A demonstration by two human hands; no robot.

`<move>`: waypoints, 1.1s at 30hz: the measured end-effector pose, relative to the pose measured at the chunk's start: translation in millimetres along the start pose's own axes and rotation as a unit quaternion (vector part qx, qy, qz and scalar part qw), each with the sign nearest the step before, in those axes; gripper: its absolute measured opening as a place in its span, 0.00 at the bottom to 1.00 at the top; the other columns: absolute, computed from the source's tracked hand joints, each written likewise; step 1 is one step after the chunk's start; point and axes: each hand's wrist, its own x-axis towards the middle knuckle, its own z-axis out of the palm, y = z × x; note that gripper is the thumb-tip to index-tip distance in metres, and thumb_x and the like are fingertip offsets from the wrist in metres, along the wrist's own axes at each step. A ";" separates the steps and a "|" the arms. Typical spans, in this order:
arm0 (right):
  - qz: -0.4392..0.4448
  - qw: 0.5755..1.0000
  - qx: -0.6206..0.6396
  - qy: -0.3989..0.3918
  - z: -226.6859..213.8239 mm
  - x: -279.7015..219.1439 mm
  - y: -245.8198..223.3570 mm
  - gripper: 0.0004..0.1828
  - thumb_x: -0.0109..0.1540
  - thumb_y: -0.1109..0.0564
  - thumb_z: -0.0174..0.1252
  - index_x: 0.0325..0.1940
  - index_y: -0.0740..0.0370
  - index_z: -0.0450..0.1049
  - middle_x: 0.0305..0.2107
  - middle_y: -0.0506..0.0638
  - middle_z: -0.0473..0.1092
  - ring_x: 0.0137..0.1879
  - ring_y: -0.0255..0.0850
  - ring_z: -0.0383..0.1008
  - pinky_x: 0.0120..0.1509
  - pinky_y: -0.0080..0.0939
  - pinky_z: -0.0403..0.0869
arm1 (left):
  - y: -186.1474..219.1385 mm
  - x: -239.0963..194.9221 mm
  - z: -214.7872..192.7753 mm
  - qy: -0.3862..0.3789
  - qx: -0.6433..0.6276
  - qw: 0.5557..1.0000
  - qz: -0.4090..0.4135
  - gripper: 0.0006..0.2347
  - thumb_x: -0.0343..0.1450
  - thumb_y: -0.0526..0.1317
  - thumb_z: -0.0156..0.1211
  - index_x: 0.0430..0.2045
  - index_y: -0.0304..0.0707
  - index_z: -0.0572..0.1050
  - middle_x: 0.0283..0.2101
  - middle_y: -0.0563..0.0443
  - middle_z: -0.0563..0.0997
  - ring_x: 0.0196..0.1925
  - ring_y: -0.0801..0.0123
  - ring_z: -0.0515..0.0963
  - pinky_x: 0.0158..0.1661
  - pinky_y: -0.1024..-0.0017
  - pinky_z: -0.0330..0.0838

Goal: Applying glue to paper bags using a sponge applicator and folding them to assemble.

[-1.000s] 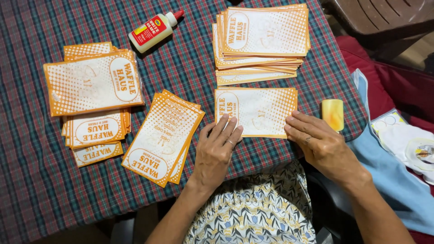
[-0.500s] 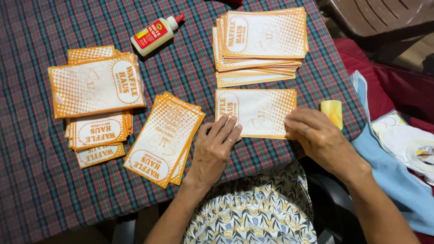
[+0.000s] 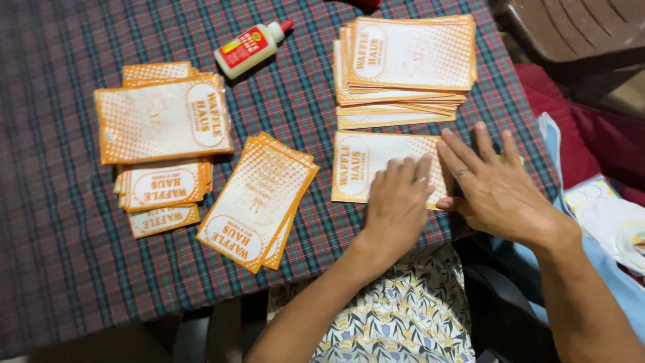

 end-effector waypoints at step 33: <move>-0.013 0.981 0.135 0.135 -25.0 -16.5 2.3 0.38 0.63 0.50 0.57 0.76 0.64 0.57 0.76 0.61 0.53 0.82 0.59 0.49 0.79 0.77 0.48 | -2.2 -93.5 -77.6 -0.007 -0.023 0.990 0.139 0.18 0.71 0.25 0.58 0.57 0.23 0.73 0.56 0.30 0.79 0.57 0.41 0.78 0.58 0.49 0.72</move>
